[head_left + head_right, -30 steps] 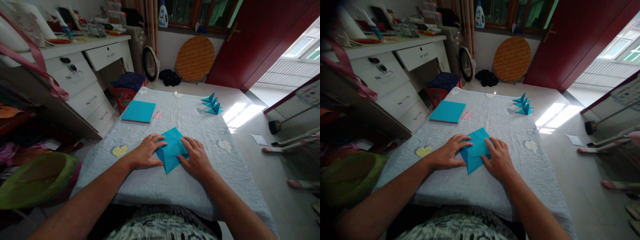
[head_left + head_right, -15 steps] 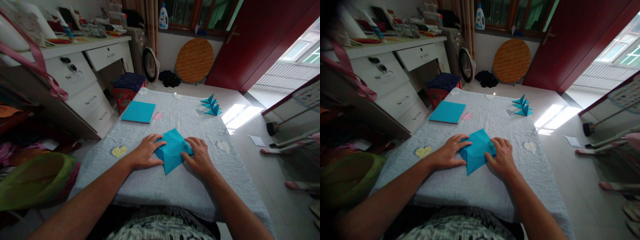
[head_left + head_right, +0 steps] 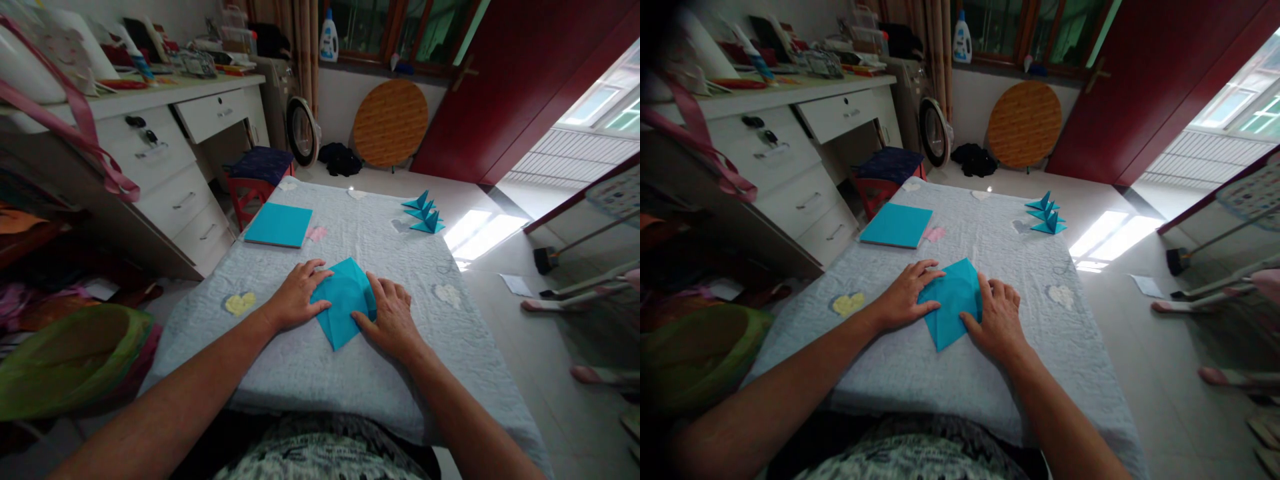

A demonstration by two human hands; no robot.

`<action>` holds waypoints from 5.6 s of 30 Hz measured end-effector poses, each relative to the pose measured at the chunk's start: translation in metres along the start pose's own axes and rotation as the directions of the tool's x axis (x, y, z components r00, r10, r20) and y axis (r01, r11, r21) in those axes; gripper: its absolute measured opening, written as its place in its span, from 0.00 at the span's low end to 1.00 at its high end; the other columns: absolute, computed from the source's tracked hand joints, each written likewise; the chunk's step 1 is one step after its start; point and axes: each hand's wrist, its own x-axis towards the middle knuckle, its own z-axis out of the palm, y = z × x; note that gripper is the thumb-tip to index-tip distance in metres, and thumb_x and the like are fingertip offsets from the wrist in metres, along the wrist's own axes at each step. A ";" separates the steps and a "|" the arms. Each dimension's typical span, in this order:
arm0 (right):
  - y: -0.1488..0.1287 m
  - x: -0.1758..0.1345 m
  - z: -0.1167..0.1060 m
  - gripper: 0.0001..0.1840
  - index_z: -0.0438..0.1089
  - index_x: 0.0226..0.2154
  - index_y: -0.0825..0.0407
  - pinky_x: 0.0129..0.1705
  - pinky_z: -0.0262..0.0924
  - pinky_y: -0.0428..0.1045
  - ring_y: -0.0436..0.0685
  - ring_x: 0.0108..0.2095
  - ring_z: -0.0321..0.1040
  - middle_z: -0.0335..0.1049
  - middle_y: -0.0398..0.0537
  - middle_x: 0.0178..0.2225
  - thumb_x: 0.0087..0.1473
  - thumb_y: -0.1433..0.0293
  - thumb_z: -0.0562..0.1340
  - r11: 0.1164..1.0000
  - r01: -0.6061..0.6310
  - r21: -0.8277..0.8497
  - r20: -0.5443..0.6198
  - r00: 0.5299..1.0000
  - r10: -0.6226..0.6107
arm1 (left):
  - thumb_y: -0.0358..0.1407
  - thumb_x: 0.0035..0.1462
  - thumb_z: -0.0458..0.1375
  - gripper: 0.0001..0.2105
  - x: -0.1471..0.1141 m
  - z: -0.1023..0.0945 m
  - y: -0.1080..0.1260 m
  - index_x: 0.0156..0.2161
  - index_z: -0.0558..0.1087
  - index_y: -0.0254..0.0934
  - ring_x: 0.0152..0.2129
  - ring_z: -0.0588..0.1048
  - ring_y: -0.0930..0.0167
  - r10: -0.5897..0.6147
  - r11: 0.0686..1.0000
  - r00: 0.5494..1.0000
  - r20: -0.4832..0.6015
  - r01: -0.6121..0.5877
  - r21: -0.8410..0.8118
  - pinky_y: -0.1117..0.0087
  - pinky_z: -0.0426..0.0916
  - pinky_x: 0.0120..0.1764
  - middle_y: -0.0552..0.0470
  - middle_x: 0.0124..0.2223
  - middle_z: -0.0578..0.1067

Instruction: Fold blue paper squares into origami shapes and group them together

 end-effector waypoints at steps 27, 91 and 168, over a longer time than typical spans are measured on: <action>0.011 0.014 -0.004 0.05 0.63 0.28 0.49 0.39 0.58 0.53 0.58 0.34 0.65 0.69 0.47 0.30 0.55 0.67 0.57 0.934 -0.122 0.335 -0.065 0.986 0.152 | 0.44 0.55 0.64 0.34 -0.005 0.006 0.004 0.64 0.60 0.42 0.60 0.61 0.53 0.013 0.999 1.000 -0.005 -0.013 0.032 0.48 0.57 0.61 0.40 0.64 0.62; 0.003 -0.008 -0.006 0.36 0.55 0.67 0.43 0.68 0.26 0.67 0.68 0.72 0.28 0.50 0.44 0.70 0.57 0.76 0.57 0.911 0.360 -0.202 -0.055 0.924 -0.378 | 0.28 0.65 0.55 0.08 -0.021 -0.015 0.018 0.46 0.75 0.37 0.52 0.75 0.63 0.609 0.751 0.767 -0.201 -0.477 0.456 0.58 0.69 0.55 0.47 0.48 0.81; 0.007 0.006 -0.006 0.09 0.69 0.32 0.50 0.35 0.56 0.49 0.55 0.31 0.68 0.73 0.47 0.30 0.57 0.72 0.54 0.969 -0.110 0.221 0.025 0.994 0.107 | 0.39 0.67 0.54 0.18 -0.008 0.022 0.021 0.57 0.71 0.33 0.57 0.71 0.59 0.366 0.860 0.928 0.068 -0.365 0.357 0.57 0.68 0.55 0.40 0.60 0.73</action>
